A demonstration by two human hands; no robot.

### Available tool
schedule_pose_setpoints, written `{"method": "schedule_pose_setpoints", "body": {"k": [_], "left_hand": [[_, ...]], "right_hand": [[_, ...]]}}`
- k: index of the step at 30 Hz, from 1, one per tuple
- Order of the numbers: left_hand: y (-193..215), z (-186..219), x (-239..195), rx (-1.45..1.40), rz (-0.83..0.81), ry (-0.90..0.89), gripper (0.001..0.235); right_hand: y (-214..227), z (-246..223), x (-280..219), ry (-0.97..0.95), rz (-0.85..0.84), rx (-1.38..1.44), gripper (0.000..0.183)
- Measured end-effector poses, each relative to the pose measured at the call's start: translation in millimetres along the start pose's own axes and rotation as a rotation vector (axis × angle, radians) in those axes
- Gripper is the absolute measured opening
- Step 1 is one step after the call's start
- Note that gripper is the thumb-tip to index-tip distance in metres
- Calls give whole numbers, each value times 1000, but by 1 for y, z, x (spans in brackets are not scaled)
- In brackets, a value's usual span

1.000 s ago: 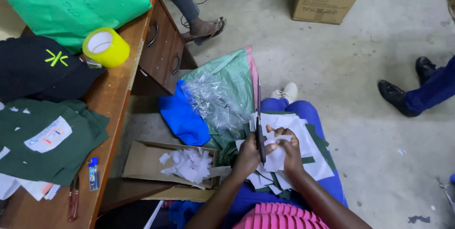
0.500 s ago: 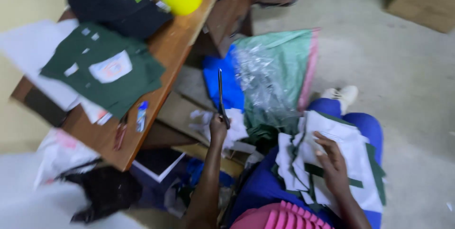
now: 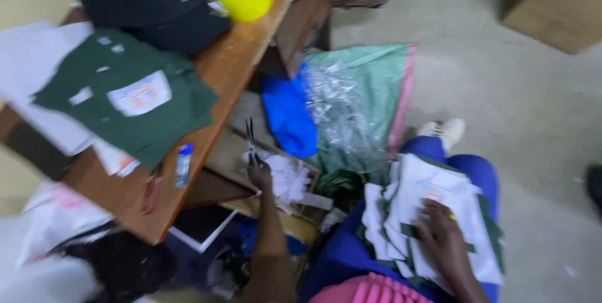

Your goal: The person sits on the floor and uses scissors to cut green fabric pieces that are layered on top of white paper templates. They repeatedly pick up the fabric, cut along the template edges, and place the cut pieces onto a pile on the desk to the left.

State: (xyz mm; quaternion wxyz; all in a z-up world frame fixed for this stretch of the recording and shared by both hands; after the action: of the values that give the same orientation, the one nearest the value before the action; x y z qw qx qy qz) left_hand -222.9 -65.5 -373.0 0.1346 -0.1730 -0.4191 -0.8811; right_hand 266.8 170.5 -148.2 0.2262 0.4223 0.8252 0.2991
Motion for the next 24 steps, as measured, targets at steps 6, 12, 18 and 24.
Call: {"method": "schedule_pose_setpoints", "body": {"k": [6,12,18,24], "left_hand": [[-20,86,-47,-445,-932,-46,34],[24,186,-108,-1016,-1162,77,38],[105,251,-150,-1345,-1508,203,29],[169,285,-154,-1311,-1721,58,29]], "right_hand": [[4,19,2,156,-223,-201,77],[50,-34,20,232,-288,-234,35],[61,-18,30,264,-307,-85,23],[70,-4,36,99,-652,129,38]]}}
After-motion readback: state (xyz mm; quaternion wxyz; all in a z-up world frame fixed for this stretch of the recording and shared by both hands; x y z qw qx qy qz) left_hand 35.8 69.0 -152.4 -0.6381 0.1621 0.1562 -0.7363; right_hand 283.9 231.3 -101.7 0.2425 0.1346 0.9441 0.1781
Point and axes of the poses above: each hand's wrist, its own x-axis towards the middle knuckle, its own y-axis out of the back of the hand, z = x × y, the point moved 3 cm from there along x, towards the middle knuckle, and after that the axes turned 10 degrees about -y, right-handed, at the moved point
